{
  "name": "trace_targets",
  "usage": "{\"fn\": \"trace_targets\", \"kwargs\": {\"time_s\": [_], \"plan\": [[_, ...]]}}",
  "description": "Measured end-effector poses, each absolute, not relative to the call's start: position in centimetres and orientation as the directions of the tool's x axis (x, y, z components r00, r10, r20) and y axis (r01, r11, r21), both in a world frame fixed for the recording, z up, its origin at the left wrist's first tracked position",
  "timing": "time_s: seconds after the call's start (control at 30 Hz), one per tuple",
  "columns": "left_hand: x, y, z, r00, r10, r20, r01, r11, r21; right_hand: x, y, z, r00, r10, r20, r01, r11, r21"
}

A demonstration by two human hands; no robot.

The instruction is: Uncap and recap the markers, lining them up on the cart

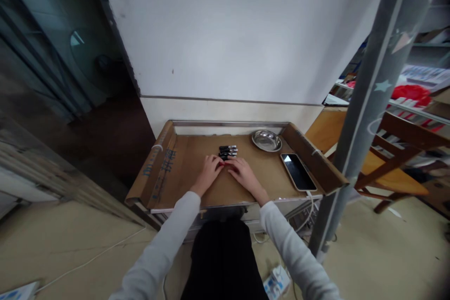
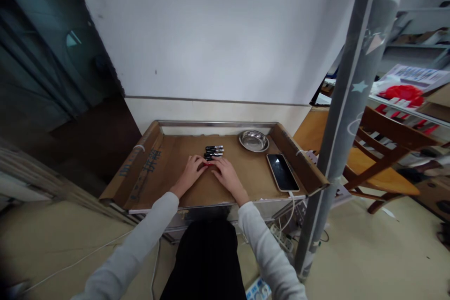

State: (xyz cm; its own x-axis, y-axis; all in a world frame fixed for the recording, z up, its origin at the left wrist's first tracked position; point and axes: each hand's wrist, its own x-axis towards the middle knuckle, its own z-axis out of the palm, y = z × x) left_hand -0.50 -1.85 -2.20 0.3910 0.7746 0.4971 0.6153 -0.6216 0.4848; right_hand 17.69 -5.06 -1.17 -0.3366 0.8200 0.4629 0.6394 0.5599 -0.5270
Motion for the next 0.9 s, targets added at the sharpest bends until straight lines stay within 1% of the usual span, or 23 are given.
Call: {"fn": "trace_targets", "kwargs": {"time_s": [0.1, 0.23, 0.3, 0.5, 0.7, 0.8, 0.9], "plan": [[-0.7, -2.5, -1.9, 0.419, 0.757, 0.501, 0.616, -0.642, 0.456, 18.7, -5.5, -1.2, -0.258, 0.830, 0.494, 0.761, 0.490, -0.425], [-0.4, -2.9, -1.4, 0.475, 0.729, 0.493, 0.609, -0.677, 0.414, 19.9, -5.8, -1.8, -0.129, 0.876, 0.464, 0.882, 0.315, -0.349], [-0.2, -2.9, -1.3, 0.499, 0.718, 0.485, 0.606, -0.689, 0.397, 20.0, -5.8, -2.0, -0.097, 0.889, 0.447, 0.913, 0.259, -0.316], [0.0, -2.6, -1.6, 0.520, 0.710, 0.474, 0.602, -0.699, 0.387, 18.9, -5.6, -1.6, -0.195, 0.881, 0.432, 0.917, 0.319, -0.238], [0.2, -2.3, -1.7, 0.539, 0.703, 0.464, 0.554, -0.710, 0.435, 18.6, -5.4, -1.5, -0.220, 0.874, 0.434, 0.905, 0.349, -0.244], [0.3, -2.1, -1.8, 0.545, 0.690, 0.476, 0.544, -0.723, 0.426, 18.6, -5.4, -1.6, -0.225, 0.870, 0.439, 0.909, 0.350, -0.226], [0.3, -2.1, -1.9, 0.495, 0.708, 0.503, 0.594, -0.699, 0.399, 18.5, -5.3, -1.7, -0.204, 0.875, 0.439, 0.916, 0.329, -0.230]]}}
